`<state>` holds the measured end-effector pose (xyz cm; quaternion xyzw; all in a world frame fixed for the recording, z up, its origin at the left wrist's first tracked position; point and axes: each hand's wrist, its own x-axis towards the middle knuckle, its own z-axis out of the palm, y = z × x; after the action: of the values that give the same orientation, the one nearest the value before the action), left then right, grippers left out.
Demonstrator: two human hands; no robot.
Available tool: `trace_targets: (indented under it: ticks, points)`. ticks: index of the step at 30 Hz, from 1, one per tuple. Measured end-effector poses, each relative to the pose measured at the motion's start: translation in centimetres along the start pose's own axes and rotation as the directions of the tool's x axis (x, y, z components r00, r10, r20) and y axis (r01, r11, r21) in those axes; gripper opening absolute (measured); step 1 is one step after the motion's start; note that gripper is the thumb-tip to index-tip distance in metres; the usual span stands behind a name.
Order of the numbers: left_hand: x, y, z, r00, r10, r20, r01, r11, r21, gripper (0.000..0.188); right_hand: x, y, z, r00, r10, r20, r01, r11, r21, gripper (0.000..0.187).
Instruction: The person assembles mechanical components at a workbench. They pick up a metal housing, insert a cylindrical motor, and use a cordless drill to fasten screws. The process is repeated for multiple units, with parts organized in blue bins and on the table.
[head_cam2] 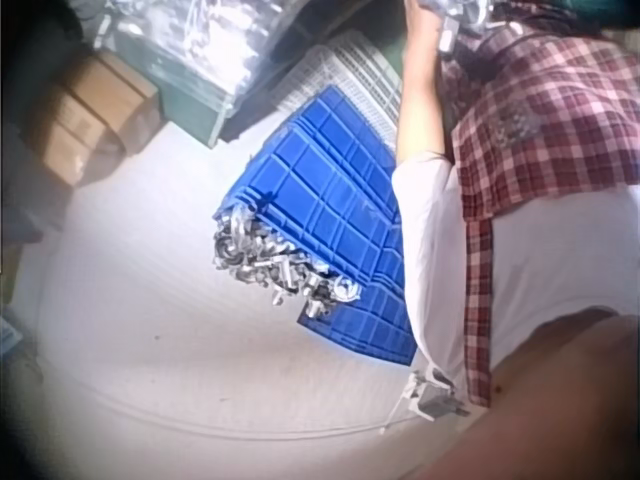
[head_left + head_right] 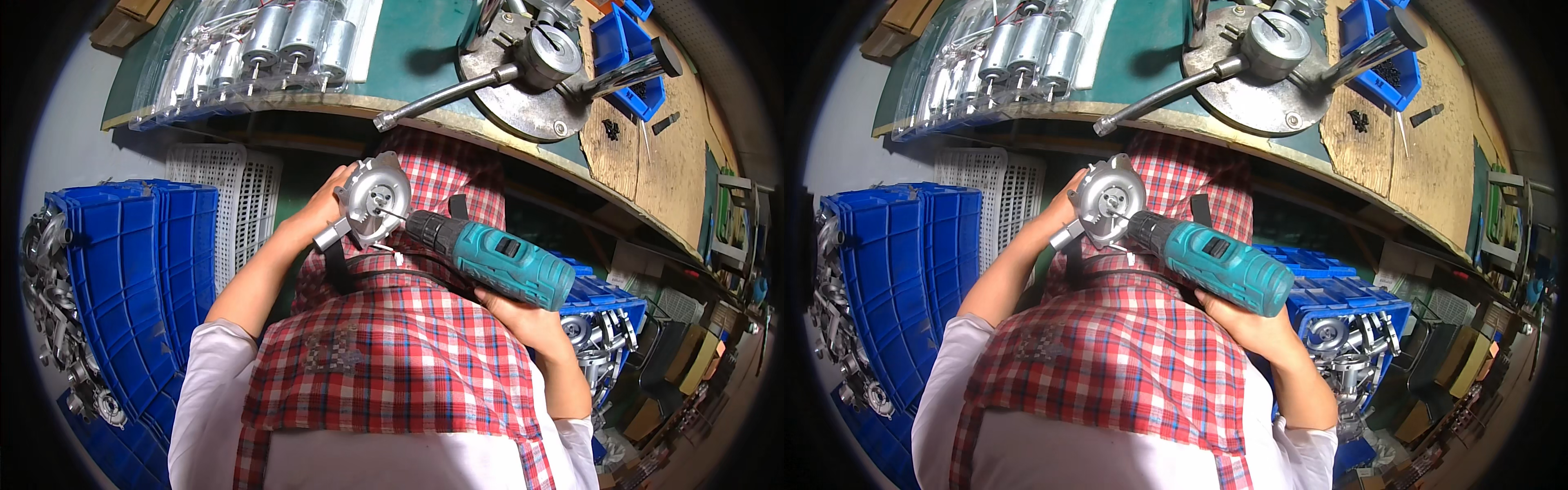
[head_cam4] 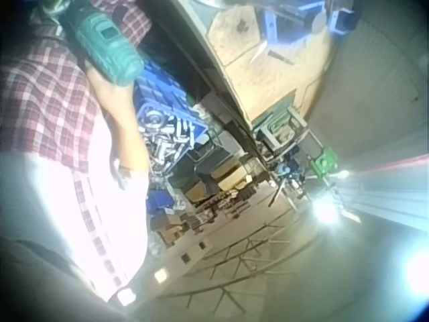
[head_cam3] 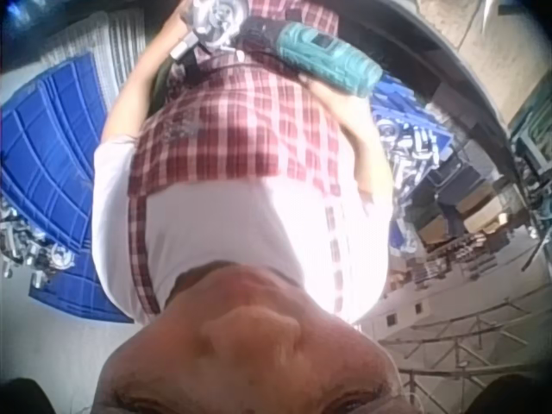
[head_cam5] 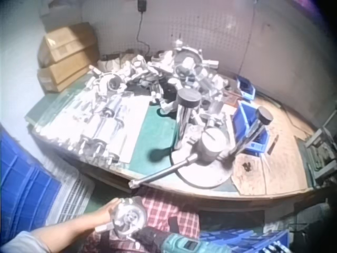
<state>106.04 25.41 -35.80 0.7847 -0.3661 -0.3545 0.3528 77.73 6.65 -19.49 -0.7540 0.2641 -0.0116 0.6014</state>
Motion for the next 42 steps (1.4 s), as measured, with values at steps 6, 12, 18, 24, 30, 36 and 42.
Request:
trace_targets:
  ticks: [6, 12, 18, 24, 30, 36, 42]
  points:
    - [0.1, -0.5, 0.1, 0.999, -0.044, -0.005, 0.043, 0.996, -0.075, 0.05, -0.4, 0.5, 0.0, 1.0, 0.003, 0.012, -0.003, 1.0, -0.026, 0.031]
    - [-0.2, 0.9, -0.2, 0.996, -0.09, 0.023, 0.093, 0.984, -0.149, 0.05, -0.2, 0.7, 0.5, 1.0, -0.018, 0.004, 0.018, 0.999, -0.044, 0.034]
    - [-0.4, 1.6, -0.4, 0.993, -0.117, 0.016, 0.118, 0.981, -0.154, 0.051, 0.4, 0.1, 0.1, 0.99, -0.127, 0.056, 0.136, 0.975, -0.176, 0.052]
    - [-0.5, 2.5, -0.6, 1.0, -0.01, 0.005, 0.01, 1.0, 0.003, 0.047, 0.7, -0.2, 0.1, 0.992, -0.106, 0.072, 0.117, 0.977, -0.176, 0.052]
    - [-0.6, 2.9, -0.7, 1.0, -0.004, 0.013, 0.004, 1.0, -0.011, 0.044, 0.7, -0.1, 0.3, 0.997, -0.052, 0.051, 0.06, 0.985, -0.161, 0.052]
    - [-0.4, 3.3, -0.9, 1.0, -0.009, 0.025, 0.009, 1.0, 0.016, 0.045, 0.0, 0.1, 0.0, 0.999, -0.02, 0.045, 0.024, 0.996, -0.081, 0.036]
    - [-1.7, 8.3, -3.7, 0.968, -0.142, 0.205, 0.222, 0.865, -0.449, 0.044, -5.7, -0.1, -7.6, 0.978, 0.025, -0.205, 0.068, 0.898, 0.435, 0.059]
